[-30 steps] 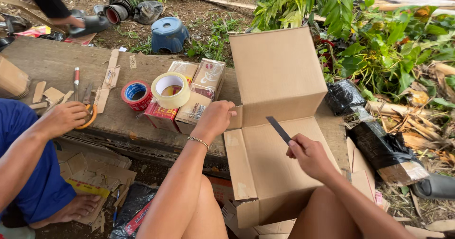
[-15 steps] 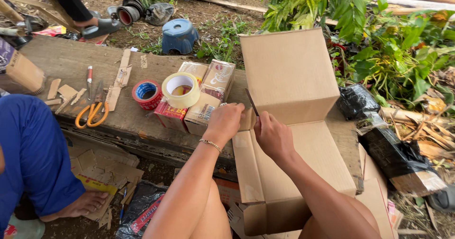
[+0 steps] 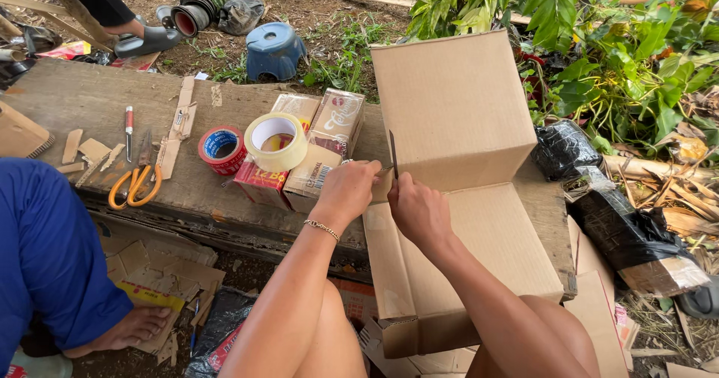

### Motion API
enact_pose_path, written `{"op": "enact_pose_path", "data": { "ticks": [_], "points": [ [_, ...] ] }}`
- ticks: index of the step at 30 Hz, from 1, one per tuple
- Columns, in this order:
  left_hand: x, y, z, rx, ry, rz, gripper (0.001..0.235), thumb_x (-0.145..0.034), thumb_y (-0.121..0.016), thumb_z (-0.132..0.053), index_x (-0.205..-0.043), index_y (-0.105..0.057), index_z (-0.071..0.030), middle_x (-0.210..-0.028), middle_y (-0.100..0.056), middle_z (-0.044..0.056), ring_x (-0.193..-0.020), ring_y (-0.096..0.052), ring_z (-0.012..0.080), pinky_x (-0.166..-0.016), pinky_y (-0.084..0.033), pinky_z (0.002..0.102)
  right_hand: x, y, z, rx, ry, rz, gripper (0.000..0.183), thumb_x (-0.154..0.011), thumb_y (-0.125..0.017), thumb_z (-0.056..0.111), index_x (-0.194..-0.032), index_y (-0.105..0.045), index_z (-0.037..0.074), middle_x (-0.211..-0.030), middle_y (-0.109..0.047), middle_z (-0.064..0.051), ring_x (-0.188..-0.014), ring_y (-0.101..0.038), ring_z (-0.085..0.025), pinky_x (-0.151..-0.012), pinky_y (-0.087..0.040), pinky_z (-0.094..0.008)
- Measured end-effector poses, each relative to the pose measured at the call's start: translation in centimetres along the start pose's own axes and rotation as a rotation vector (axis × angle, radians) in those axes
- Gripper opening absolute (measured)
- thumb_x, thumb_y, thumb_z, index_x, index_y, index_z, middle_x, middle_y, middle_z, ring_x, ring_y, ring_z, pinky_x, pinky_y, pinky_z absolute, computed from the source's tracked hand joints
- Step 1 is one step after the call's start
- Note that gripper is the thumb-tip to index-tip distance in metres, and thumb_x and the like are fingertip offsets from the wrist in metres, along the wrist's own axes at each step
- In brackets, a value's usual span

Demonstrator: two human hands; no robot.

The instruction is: The person uses a utility knife to cut and trim a cardboard box on a wooden workbench. They repeatedly slice along the edges and fold the flaps to shape the box, discarding trimmed pieces to the side.

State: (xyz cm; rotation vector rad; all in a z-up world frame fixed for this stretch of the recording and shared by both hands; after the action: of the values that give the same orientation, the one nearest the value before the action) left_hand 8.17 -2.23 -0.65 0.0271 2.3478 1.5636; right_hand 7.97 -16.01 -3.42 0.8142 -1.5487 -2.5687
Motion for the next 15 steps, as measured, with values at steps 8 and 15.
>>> {"op": "enact_pose_path", "data": {
  "ticks": [8, 15],
  "points": [
    [0.0, -0.1, -0.1, -0.074, -0.007, -0.008, 0.014, -0.083, -0.064, 0.001, -0.092, -0.070, -0.008, -0.091, -0.075, 0.009, -0.092, -0.072, 0.0321, -0.076, -0.057, 0.046, -1.9, 1.0, 0.1, 0.057, 0.119, -0.009, 0.022, -0.100, -0.055, 0.022, -0.085, -0.055, 0.005, -0.074, -0.071, -0.015, -0.057, -0.067, -0.040, -0.050, -0.051, -0.053],
    [-0.2, -0.6, 0.3, -0.048, 0.017, 0.002, 0.015, -0.082, -0.064, 0.002, -0.091, -0.071, -0.008, -0.091, -0.076, 0.010, -0.091, -0.073, 0.0322, -0.075, -0.057, 0.046, -1.8, 0.1, -0.6, 0.021, 0.073, 0.119, 0.024, -0.104, -0.054, 0.023, -0.087, -0.055, 0.005, -0.071, -0.069, -0.019, -0.062, -0.066, -0.043, -0.057, -0.051, -0.055]
  ]
}}
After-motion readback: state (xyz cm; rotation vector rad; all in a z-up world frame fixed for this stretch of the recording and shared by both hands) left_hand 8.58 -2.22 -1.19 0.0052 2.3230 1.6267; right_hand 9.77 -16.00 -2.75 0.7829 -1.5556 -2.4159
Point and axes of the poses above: each hand's wrist, its own x-axis away from the middle knuckle, its own y-axis out of the back of the hand, z = x × y, the point moved 6 cm from there along -x, towards the middle knuckle
